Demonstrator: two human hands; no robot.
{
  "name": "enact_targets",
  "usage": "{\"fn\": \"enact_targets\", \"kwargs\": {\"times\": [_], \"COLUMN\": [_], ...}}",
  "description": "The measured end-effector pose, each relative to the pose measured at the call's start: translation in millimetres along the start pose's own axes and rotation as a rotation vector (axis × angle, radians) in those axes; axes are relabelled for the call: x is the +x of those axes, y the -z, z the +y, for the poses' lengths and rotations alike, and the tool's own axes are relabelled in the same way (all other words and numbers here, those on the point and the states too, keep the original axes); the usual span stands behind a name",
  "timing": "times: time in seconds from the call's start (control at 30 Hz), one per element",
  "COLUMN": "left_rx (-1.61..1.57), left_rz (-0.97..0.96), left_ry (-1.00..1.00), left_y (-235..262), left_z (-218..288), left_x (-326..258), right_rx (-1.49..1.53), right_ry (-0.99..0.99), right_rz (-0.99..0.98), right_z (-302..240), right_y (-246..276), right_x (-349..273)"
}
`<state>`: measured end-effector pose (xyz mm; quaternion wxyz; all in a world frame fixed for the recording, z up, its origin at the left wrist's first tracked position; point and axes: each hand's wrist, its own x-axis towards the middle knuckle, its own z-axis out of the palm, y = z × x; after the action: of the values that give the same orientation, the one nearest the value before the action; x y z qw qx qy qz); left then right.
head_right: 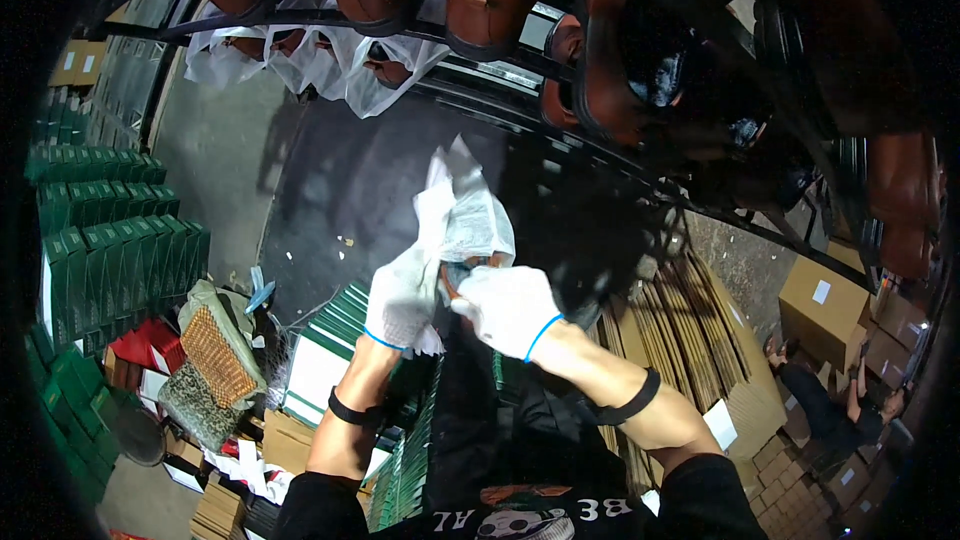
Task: Packaging finished shoes into individual boxes and stacking them for shipping.
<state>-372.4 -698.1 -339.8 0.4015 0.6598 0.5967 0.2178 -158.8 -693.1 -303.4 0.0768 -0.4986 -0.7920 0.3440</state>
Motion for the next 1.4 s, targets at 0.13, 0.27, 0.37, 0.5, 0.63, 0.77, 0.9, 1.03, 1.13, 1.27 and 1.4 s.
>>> {"fn": "enact_targets", "kwargs": {"times": [0.13, 0.27, 0.37, 0.5, 0.63, 0.77, 0.9, 1.03, 1.13, 1.27, 1.4], "left_rx": [-0.487, -0.450, -0.414, 0.266, -0.441, -0.761, -0.532, -0.201, -0.164, -0.216, -0.381], "left_rz": [-0.032, -0.051, 0.210, 0.428, 0.384, 0.190, 0.254, 0.139, 0.188, 0.168, 0.215], "left_ry": [0.425, 0.198, -0.024, -0.322, 0.115, 0.449, 0.346, 0.315, 0.247, 0.406, 0.344], "left_y": [11.6, 8.6, -19.9, -39.9, -56.9, -43.2, -41.5, -80.8, -97.7, -90.3, -103.0], "left_z": [-10.8, -26.0, -36.5, -78.7, -86.2, -43.3, -42.4, -28.7, -21.1, -38.7, -45.8], "left_x": [-7.2, -28.6, -14.8, 13.6, 26.6, 37.0, 34.3, 45.5, 41.1, 30.8, 25.6], "right_rx": [0.754, 0.269, 0.169, -0.118, 0.171, 0.076, -0.199, -0.391, -0.465, 0.412, 1.105], "right_ry": [-0.587, -0.296, -0.251, -0.194, -0.243, -0.472, -0.558, -0.429, -0.349, -0.420, -0.760], "right_rz": [0.457, 0.630, 0.792, 0.791, 0.353, 0.196, 0.112, 0.363, 0.363, 0.390, 0.561], "right_z": [11.4, 5.3, 36.8, 97.7, 14.7, 62.0, 104.9, 163.9, 184.6, 86.3, -10.1], "right_y": [-7.1, -18.0, -8.4, 16.1, -12.3, -33.4, 27.3, 76.8, 55.3, 63.6, 89.8], "right_x": [18.4, 29.8, 67.7, 150.0, 117.8, 39.8, 32.7, 106.5, 105.5, -17.2, -110.1]}}
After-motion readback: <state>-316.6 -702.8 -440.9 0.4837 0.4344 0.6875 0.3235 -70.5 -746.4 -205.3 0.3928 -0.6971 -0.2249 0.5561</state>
